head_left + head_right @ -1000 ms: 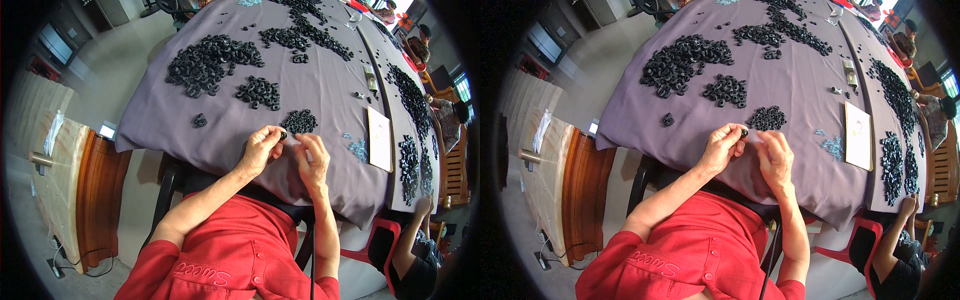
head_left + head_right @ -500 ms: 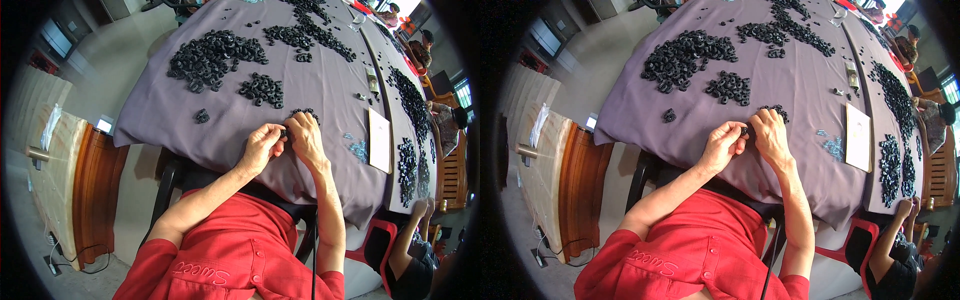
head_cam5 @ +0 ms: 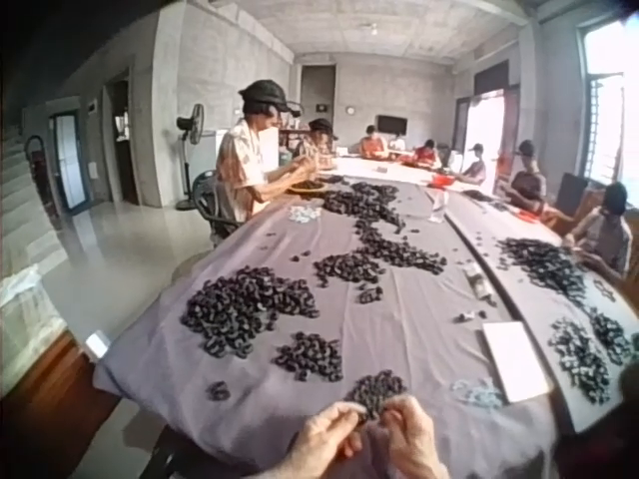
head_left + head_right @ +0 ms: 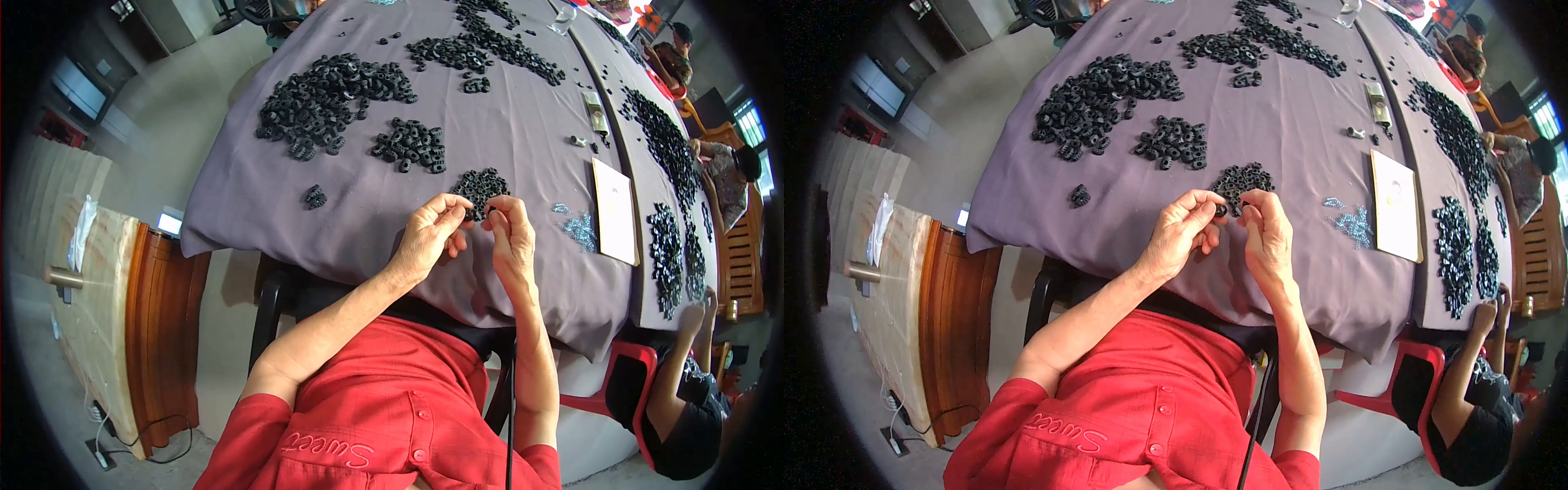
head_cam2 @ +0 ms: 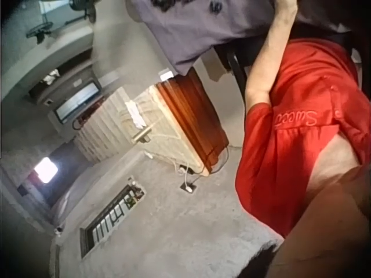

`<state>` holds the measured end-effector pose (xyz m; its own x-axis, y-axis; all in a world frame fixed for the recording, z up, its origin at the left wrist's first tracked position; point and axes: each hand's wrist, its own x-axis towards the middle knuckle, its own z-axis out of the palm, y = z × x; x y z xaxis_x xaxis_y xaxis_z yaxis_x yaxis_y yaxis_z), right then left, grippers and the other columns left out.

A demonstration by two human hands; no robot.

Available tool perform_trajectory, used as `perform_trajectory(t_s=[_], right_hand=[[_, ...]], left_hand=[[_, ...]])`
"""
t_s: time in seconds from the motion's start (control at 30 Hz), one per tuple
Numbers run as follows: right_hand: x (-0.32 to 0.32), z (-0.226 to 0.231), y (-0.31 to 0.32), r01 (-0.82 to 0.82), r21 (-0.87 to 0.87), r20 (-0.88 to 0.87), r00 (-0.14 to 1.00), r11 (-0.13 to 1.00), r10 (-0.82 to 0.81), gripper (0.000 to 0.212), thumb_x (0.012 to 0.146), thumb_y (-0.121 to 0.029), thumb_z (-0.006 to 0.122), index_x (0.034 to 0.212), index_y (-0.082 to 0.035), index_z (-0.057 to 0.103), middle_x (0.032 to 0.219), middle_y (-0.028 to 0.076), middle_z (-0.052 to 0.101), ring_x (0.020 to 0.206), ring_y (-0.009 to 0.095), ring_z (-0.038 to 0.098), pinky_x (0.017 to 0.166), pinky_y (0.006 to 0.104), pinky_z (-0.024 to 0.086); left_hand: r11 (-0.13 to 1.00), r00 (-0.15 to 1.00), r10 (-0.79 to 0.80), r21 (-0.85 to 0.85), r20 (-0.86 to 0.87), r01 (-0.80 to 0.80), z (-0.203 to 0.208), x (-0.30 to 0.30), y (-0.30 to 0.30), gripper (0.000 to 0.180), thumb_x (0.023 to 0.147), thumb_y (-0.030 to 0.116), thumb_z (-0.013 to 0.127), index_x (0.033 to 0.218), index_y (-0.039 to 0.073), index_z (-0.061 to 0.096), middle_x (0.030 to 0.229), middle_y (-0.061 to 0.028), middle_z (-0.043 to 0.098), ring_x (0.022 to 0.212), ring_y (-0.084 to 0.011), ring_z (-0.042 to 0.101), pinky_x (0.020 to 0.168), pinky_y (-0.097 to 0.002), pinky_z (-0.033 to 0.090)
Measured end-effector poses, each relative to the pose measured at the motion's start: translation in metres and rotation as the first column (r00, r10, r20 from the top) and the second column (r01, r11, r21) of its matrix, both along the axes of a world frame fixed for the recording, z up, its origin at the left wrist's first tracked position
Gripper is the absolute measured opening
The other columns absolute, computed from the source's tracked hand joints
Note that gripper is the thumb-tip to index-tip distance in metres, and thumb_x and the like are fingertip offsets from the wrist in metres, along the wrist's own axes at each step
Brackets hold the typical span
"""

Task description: The person picks up a black plastic component and a small metal pin by hand, then presses the pin into the component. They place the assembled piece back onto the table and repeat the process with other components and pins.

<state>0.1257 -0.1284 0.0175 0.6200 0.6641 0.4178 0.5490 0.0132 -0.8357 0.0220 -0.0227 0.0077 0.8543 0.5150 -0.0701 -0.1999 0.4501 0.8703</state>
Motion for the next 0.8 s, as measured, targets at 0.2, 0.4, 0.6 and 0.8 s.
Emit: perform_trajectory(t_s=[0.2, 0.4, 0.6, 0.8], right_hand=[[0.001, -0.012, -0.012, -0.026, 0.052, -0.416, 0.908, 0.998, 0.046, 0.018, 0.09, 0.0, 0.047, 0.104, -0.002, 0.059, 0.078, 0.0, 0.056, 0.069, 0.007, 0.053, 0.068, 0.0205, 0.046], [0.001, -0.009, -0.01, -0.014, 0.097, -0.475, 0.878, 0.995, 0.059, 0.017, 0.088, -0.001, 0.052, 0.104, 0.001, 0.057, 0.081, 0.001, 0.056, 0.069, 0.007, 0.054, 0.065, 0.0211, 0.046], [0.0, -0.006, -0.013, -0.082, 0.085, -0.497, 0.86, 0.993, 0.114, 0.008, 0.086, -0.002, 0.055, 0.094, 0.0, 0.055, 0.079, 0.002, 0.057, 0.067, 0.007, 0.055, 0.062, 0.0209, 0.046], [-0.001, -0.007, -0.014, -0.06, 0.033, -0.434, 0.898, 0.998, 0.068, 0.008, 0.086, -0.002, 0.056, 0.093, -0.001, 0.055, 0.077, 0.002, 0.058, 0.066, 0.007, 0.055, 0.061, 0.0213, 0.046]], left_hand=[[0.999, 1.0, -0.024, 0.03, -0.015, 0.025, -0.009, 0.016, -0.007, 0.016, 0.093, 0.018, 0.051, 0.1, 0.005, 0.059, 0.07, 0.0004, 0.055, 0.05, -0.0036, 0.048, 0.043, -0.0176, 0.039], [0.998, 0.998, 0.034, 0.051, -0.046, -0.032, -0.009, 0.017, -0.007, 0.016, 0.092, 0.016, 0.055, 0.099, 0.002, 0.057, 0.071, -0.002, 0.057, 0.052, -0.004, 0.049, 0.045, -0.0177, 0.041], [0.997, 0.999, 0.022, 0.072, -0.025, -0.021, -0.015, 0.014, -0.004, 0.016, 0.09, 0.019, 0.057, 0.094, 0.004, 0.059, 0.072, -0.0019, 0.059, 0.052, -0.0035, 0.05, 0.044, -0.0173, 0.04], [0.997, 1.0, 0.013, 0.082, -0.021, -0.011, -0.013, 0.012, -0.006, 0.016, 0.091, 0.019, 0.057, 0.096, 0.005, 0.061, 0.07, -0.0005, 0.058, 0.051, -0.0036, 0.049, 0.045, -0.0173, 0.04]])
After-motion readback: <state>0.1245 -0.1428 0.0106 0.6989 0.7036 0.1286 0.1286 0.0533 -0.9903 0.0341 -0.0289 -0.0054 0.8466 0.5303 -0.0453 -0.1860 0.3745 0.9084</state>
